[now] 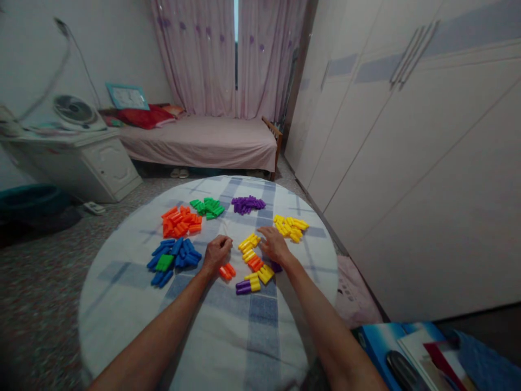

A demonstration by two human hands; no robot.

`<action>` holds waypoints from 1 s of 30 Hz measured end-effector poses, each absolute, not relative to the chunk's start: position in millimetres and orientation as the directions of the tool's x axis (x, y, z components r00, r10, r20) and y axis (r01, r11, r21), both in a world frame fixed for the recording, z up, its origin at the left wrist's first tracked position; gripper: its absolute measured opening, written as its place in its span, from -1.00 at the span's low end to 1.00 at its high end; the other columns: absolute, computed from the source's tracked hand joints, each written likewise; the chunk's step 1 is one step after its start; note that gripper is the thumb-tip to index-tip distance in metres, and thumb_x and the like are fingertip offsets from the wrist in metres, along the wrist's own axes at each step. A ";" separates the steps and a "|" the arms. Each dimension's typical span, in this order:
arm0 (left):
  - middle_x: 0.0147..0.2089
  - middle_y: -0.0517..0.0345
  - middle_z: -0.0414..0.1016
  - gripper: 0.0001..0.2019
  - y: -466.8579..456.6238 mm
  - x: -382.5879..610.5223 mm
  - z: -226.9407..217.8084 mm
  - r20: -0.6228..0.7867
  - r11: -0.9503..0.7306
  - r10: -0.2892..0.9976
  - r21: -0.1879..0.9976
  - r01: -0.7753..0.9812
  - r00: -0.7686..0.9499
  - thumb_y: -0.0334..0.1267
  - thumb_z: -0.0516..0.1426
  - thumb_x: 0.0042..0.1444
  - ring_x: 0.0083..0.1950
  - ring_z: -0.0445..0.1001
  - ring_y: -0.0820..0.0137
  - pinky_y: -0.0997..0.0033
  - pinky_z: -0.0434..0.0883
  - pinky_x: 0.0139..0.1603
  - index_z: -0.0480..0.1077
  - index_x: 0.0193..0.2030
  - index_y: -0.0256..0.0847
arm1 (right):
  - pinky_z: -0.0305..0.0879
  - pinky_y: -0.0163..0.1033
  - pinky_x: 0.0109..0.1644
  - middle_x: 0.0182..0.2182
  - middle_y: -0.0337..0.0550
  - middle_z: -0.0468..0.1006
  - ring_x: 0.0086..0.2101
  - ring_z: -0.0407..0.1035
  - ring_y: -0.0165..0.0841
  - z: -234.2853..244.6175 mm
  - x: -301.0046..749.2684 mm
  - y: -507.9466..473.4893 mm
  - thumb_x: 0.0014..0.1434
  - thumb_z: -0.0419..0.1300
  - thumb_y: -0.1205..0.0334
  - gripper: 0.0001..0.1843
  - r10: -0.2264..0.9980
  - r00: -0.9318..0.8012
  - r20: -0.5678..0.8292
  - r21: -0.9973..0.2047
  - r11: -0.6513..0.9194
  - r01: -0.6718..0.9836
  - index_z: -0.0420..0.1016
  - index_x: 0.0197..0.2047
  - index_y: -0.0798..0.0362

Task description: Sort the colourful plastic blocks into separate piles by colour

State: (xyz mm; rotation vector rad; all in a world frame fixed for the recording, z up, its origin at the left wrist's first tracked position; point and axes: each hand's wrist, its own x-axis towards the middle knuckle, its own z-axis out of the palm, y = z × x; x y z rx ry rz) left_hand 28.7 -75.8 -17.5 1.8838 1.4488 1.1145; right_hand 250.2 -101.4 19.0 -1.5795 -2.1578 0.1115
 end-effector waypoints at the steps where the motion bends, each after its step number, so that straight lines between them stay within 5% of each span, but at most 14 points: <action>1: -0.41 0.16 0.46 -0.79 -75.8 28.7 -17.4 0.300 -0.303 0.949 0.790 0.533 0.094 -0.26 0.00 0.10 -0.35 0.40 0.46 0.50 0.28 -0.29 0.42 -0.42 -0.24 | 0.17 -0.12 0.14 0.06 -0.06 0.41 0.06 0.23 -0.27 20.3 244.0 -97.2 0.02 0.07 0.44 -0.48 0.923 -0.292 0.250 -0.290 0.359 0.887 0.35 0.09 0.05; 6: -0.43 0.16 0.45 -0.77 -74.5 28.3 -18.9 0.317 -0.321 0.943 0.776 0.543 0.103 -0.24 0.00 0.12 -0.36 0.41 0.46 0.49 0.30 -0.30 0.42 -0.42 -0.24 | 0.22 -0.17 0.01 0.05 -0.05 0.42 0.03 0.26 -0.22 18.7 226.1 -81.2 0.02 0.10 0.44 -0.47 0.925 -0.370 0.090 -0.190 0.380 0.905 0.36 0.10 0.00; 14: -0.11 0.07 0.49 -0.69 -72.4 29.3 -22.8 0.357 -0.426 0.905 0.762 0.487 0.233 -0.18 0.12 0.04 -0.17 0.46 0.40 0.42 0.38 -0.13 0.42 -0.07 -0.21 | 0.25 -0.26 -0.13 -0.15 -0.05 0.46 -0.20 0.34 -0.30 7.1 214.9 -83.2 0.07 0.15 0.29 -0.59 0.934 -0.310 0.180 -0.229 0.346 0.910 0.37 0.03 0.05; 20: -0.26 0.11 0.53 -0.78 -71.8 28.2 -29.2 0.280 -0.342 0.939 0.784 0.518 0.197 -0.21 0.07 0.06 -0.22 0.48 0.39 0.43 0.39 -0.17 0.46 -0.21 -0.21 | 0.19 -0.13 0.04 -0.10 0.03 0.45 -0.09 0.30 -0.23 15.3 262.8 -91.2 0.08 0.08 0.29 -0.60 0.851 0.139 0.506 -0.382 0.077 0.921 0.33 0.02 0.13; 25: -0.25 0.10 0.55 -0.79 -71.7 28.0 -29.7 0.275 -0.325 0.946 0.796 0.511 0.172 -0.22 0.06 0.06 -0.22 0.49 0.39 0.43 0.38 -0.17 0.47 -0.23 -0.21 | 0.23 -0.18 -0.05 -0.12 0.02 0.48 -0.14 0.33 -0.24 15.0 321.7 -96.7 0.06 0.07 0.22 -0.58 0.786 0.454 0.421 -0.441 -0.260 0.859 0.33 0.00 0.15; 30: -0.27 0.11 0.55 -0.79 -71.5 28.0 -28.8 0.283 -0.328 0.945 0.796 0.509 0.165 -0.25 0.06 0.04 -0.24 0.49 0.40 0.45 0.38 -0.18 0.47 -0.25 -0.22 | 0.21 -0.20 -0.09 -0.12 -0.04 0.49 -0.16 0.34 -0.26 9.5 335.2 -94.9 0.08 0.07 0.19 -0.60 0.796 0.469 0.382 -0.412 -0.307 0.858 0.35 0.00 0.10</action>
